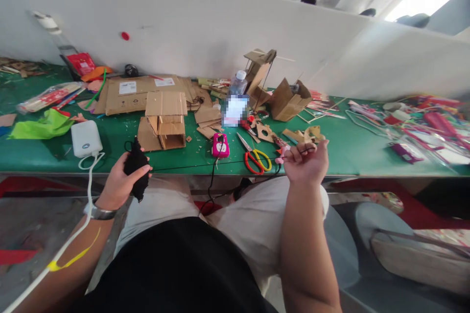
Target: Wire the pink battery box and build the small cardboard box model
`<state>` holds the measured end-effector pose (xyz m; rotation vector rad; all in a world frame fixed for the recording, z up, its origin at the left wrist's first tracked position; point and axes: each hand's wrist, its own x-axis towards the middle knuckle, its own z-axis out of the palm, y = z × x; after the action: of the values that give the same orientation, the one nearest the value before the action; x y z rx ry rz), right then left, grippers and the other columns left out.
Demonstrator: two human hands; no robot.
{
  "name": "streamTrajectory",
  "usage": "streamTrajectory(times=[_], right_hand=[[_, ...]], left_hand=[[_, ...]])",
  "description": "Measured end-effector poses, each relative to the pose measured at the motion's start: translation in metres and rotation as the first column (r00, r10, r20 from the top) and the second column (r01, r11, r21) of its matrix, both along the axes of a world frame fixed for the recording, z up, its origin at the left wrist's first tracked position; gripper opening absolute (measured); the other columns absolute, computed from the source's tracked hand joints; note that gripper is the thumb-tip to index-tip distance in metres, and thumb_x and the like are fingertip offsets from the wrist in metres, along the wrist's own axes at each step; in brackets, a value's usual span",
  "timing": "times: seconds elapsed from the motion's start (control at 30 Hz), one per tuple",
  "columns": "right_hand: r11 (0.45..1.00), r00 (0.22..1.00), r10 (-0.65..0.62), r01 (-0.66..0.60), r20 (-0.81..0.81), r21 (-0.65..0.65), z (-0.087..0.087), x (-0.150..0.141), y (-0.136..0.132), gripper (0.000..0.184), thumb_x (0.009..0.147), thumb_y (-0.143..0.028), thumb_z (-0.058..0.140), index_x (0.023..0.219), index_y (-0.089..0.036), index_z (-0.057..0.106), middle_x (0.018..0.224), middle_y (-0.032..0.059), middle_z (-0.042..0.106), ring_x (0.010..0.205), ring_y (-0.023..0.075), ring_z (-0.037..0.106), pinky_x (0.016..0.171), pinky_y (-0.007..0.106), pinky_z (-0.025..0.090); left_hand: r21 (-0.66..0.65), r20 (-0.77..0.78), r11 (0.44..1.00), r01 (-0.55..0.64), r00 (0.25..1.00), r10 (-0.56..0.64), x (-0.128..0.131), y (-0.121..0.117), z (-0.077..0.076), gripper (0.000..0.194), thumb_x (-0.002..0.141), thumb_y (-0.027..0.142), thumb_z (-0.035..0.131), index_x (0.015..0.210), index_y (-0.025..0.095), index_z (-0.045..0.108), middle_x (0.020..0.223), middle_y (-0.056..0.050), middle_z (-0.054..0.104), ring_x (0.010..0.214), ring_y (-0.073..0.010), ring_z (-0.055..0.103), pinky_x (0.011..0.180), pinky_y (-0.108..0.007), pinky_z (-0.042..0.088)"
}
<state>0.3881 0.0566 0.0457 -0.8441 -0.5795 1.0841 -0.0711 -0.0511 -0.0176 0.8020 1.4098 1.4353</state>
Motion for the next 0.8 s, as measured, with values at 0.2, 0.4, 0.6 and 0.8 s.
streamTrajectory(times=[0.2, 0.4, 0.6, 0.8], right_hand=[[0.999, 0.997, 0.025, -0.027, 0.067, 0.033, -0.005, -0.008, 0.001, 0.054, 0.085, -0.055, 0.082, 0.065, -0.021, 0.044, 0.057, -0.01, 0.039, 0.042, 0.0047, 0.033, 0.041, 0.023, 0.031], [0.998, 0.996, -0.019, 0.014, 0.085, 0.062, -0.007, -0.009, -0.001, 0.047, 0.081, -0.048, 0.086, 0.068, -0.021, 0.049, 0.062, -0.0095, 0.046, 0.043, 0.0045, 0.035, 0.039, 0.024, 0.031], [0.984, 0.983, 0.115, -0.132, 0.143, 0.117, 0.014, -0.026, -0.012, 0.053, 0.075, -0.055, 0.09, 0.07, -0.022, 0.049, 0.064, -0.0094, 0.043, 0.042, 0.0035, 0.031, 0.037, 0.025, 0.026], [0.857, 0.851, 0.287, -0.433, 0.439, 0.28, 0.09, -0.052, -0.075, 0.063, 0.078, -0.072, 0.083, 0.065, -0.025, 0.042, 0.064, -0.0057, 0.036, 0.041, 0.0044, 0.027, 0.034, 0.028, 0.024]], left_hand=[[0.047, -0.224, 0.999, 0.022, 0.974, -0.011, 0.003, 0.0, -0.012, 0.06, 0.06, 0.025, 0.097, 0.113, 0.021, 0.069, 0.102, -0.006, 0.075, 0.086, -0.0268, 0.072, 0.076, -0.038, 0.061], [0.129, -0.652, 0.991, 0.021, 0.755, 0.069, -0.001, 0.001, -0.01, 0.058, 0.065, 0.034, 0.094, 0.116, 0.022, 0.069, 0.108, -0.008, 0.071, 0.107, -0.0339, 0.068, 0.094, -0.04, 0.053], [0.121, -0.703, 0.99, 0.077, 0.711, 0.03, 0.005, -0.003, -0.005, 0.05, 0.081, 0.043, 0.084, 0.122, 0.023, 0.066, 0.117, -0.012, 0.071, 0.115, -0.0381, 0.066, 0.097, -0.04, 0.05], [0.017, -0.685, 0.9, 0.436, 0.661, -0.307, 0.039, -0.005, 0.012, 0.056, 0.064, 0.049, 0.097, 0.109, 0.025, 0.076, 0.109, -0.01, 0.074, 0.105, -0.038, 0.07, 0.092, -0.04, 0.052]])
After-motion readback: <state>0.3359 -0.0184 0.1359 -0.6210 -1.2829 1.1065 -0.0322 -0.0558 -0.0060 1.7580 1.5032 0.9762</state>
